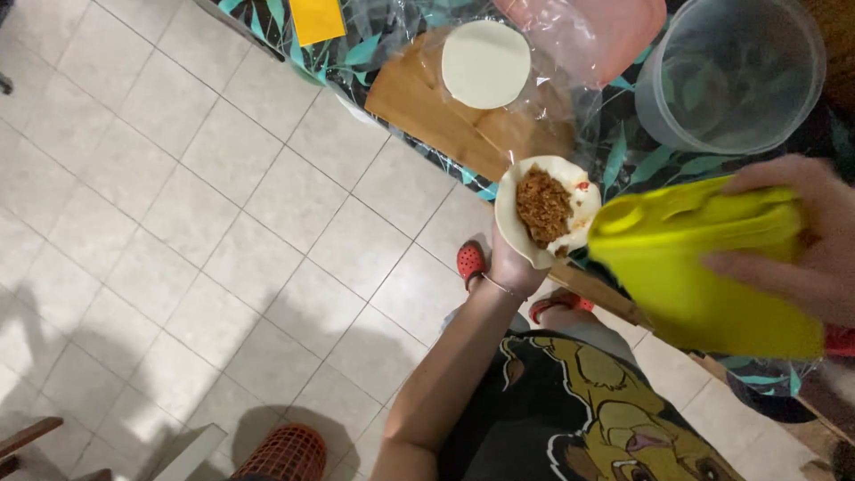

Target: The person prepares empanadas by placing a filling onto a round dough wrapper, adding a liquid from a yellow container, and folding the dough to seal it. The finished empanadas are placed on a black tray.

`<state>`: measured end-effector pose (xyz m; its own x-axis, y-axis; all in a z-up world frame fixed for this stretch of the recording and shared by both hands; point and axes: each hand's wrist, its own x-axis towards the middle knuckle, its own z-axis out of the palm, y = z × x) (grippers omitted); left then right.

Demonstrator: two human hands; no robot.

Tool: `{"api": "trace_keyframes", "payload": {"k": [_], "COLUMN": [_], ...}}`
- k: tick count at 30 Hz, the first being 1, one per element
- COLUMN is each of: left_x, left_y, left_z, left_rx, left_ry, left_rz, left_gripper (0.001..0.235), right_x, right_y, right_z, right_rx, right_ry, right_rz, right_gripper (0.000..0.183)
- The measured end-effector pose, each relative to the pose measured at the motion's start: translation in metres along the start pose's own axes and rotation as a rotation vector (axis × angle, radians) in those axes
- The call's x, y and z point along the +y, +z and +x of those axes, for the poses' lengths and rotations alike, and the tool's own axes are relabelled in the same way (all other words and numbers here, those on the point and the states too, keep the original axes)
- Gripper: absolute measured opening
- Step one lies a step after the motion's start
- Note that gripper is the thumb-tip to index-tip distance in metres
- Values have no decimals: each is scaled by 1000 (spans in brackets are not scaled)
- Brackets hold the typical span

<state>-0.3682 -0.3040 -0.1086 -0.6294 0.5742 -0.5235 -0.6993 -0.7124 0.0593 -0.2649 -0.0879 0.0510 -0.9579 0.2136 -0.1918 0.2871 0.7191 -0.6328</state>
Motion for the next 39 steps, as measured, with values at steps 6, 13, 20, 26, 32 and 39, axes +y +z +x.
{"api": "trace_keyframes", "payload": {"k": [6, 13, 20, 26, 32, 39], "left_x": [18, -11, -2, -6, -11, -9], "left_y": [32, -30, -20, -28, -30, -27], "left_z": [-29, 9, 2, 10, 12, 7], "left_rx": [-431, -31, -180, -3, -45, -95], "left_ry": [431, -26, 87, -49, -124, -54], "left_rz": [421, 12, 11, -17, -88, -57], "left_gripper": [24, 50, 52, 58, 63, 57], "right_x": [-60, -63, -58, -48, -48, -38], "right_y": [-7, 0, 2, 5, 2, -1], "right_z": [57, 75, 68, 52, 53, 50], "right_rx": [-221, -216, -215, -261, -263, -144], "right_ry": [-232, -360, -369, -289, -290, -316], "right_rz": [-376, -470, -394, -417, -456, -296], "right_gripper": [69, 67, 67, 71, 69, 71]}}
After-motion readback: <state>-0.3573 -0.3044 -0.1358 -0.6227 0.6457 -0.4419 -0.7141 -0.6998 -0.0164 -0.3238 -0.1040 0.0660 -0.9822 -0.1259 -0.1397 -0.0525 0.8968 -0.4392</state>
